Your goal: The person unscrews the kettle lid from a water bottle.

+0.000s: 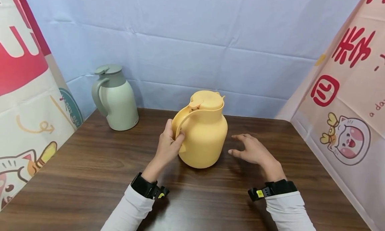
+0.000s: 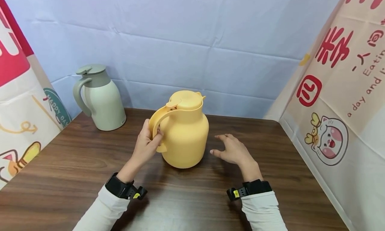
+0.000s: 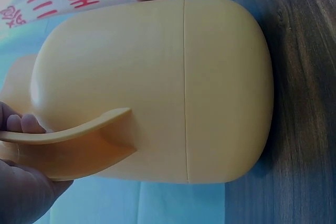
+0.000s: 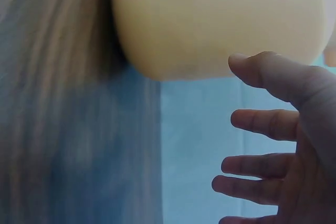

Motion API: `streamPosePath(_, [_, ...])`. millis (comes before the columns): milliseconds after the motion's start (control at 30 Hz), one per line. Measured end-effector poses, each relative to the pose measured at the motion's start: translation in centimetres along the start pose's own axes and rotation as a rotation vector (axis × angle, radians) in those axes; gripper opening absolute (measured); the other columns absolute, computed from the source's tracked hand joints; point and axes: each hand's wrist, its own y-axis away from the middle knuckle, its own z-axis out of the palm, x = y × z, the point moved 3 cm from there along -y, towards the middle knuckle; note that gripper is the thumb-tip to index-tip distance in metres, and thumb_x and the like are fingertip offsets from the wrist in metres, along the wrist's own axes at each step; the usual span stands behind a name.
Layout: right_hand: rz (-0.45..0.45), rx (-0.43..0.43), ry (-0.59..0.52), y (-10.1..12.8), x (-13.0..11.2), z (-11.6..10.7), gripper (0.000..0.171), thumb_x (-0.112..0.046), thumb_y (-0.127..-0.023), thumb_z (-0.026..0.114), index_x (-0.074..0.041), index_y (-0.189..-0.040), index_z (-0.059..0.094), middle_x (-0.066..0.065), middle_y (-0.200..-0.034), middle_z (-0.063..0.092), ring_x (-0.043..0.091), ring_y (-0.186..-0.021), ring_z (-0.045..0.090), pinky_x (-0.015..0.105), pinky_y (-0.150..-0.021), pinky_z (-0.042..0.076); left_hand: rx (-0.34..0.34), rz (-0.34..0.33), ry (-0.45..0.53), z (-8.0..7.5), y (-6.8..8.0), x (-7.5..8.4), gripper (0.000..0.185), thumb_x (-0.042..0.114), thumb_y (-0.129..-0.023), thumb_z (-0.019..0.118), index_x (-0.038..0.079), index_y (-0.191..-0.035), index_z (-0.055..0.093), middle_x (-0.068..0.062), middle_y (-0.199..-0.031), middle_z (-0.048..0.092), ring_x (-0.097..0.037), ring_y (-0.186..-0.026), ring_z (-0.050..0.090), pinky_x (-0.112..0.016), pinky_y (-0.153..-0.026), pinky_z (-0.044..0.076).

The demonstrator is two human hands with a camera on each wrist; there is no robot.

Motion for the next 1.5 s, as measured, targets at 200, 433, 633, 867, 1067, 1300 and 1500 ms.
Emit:
streamPosePath(200, [-0.054, 0.04, -0.015, -0.7, -1.5, -2.2, 0.062, -0.036, -0.087, 0.064, 0.0, -0.134, 0.046, 0.027, -0.132, 0.042, 0.044, -0.122, 0.037, 0.059, -0.092, 0.033, -0.001, 0.061, 0.02, 0.2, 0.0, -0.3, 0.015, 0.006, -0.091, 0.048, 0.008, -0.104, 0.041, -0.01, -0.075, 0.049, -0.019, -0.056, 0.052, -0.031, -0.044, 0.044])
streamPosePath(433, [-0.166, 0.25, -0.073, -1.2, -4.1, -4.5, 0.051, -0.025, -0.085, 0.068, -0.001, -0.128, 0.052, 0.021, -0.125, 0.052, 0.038, -0.113, 0.049, 0.054, -0.088, 0.04, 0.013, 0.047, -0.006, 0.0, 0.0, 0.2, 0.017, 0.003, -0.09, 0.049, 0.006, -0.105, 0.042, -0.009, -0.075, 0.048, -0.018, -0.057, 0.051, -0.029, -0.046, 0.043])
streamPosePath(633, [-0.329, 0.52, -0.138, -0.9, -6.5, -6.1, 0.04, -0.014, -0.082, 0.069, 0.0, -0.118, 0.06, 0.017, -0.112, 0.061, 0.031, -0.098, 0.057, 0.048, -0.081, 0.043, 0.029, 0.056, -0.041, -0.6, 0.7, 3.5, 0.016, -0.004, -0.089, 0.048, 0.0, -0.102, 0.04, -0.009, -0.072, 0.047, -0.017, -0.056, 0.049, -0.028, -0.047, 0.042])
streamPosePath(867, [-0.382, 0.549, -0.164, -1.5, -8.4, -7.4, 0.046, -0.02, -0.079, 0.071, -0.003, -0.12, 0.059, 0.013, -0.117, 0.058, 0.029, -0.106, 0.053, 0.046, -0.082, 0.041, 0.021, 0.051, -0.046, -0.7, 0.8, 4.3, 0.017, -0.007, -0.088, 0.048, -0.001, -0.102, 0.041, -0.009, -0.072, 0.047, -0.015, -0.056, 0.049, -0.026, -0.047, 0.041])
streamPosePath(1067, [-0.355, 0.436, -0.15, -3.1, -10.1, -7.9, 0.056, -0.03, -0.08, 0.071, -0.004, -0.126, 0.054, 0.017, -0.134, 0.046, 0.033, -0.125, 0.037, 0.054, -0.096, 0.03, -0.013, 0.052, -0.024, -0.5, 0.4, 2.7, 0.016, -0.002, -0.09, 0.047, 0.002, -0.103, 0.039, -0.01, -0.074, 0.047, -0.018, -0.058, 0.051, -0.03, -0.047, 0.044])
streamPosePath(1300, [-0.305, 0.432, -0.097, -4.9, -12.1, -7.6, 0.058, -0.041, -0.078, 0.07, -0.007, -0.123, 0.057, 0.014, -0.126, 0.05, 0.032, -0.12, 0.041, 0.048, -0.095, 0.032, -0.041, 0.054, -0.029, -0.3, 0.1, 0.7, 0.016, 0.005, -0.092, 0.048, 0.005, -0.104, 0.037, -0.01, -0.076, 0.048, -0.017, -0.058, 0.052, -0.03, -0.046, 0.044])
streamPosePath(1500, [-0.245, 0.485, -0.078, -5.3, -12.6, -7.3, 0.055, -0.046, -0.078, 0.068, -0.005, -0.114, 0.06, 0.015, -0.121, 0.052, 0.033, -0.117, 0.042, 0.047, -0.091, 0.034, -0.057, 0.078, -0.012, -0.3, 0.0, -0.1, 0.015, 0.01, -0.093, 0.047, 0.008, -0.104, 0.036, -0.01, -0.076, 0.048, -0.019, -0.056, 0.053, -0.032, -0.045, 0.045])
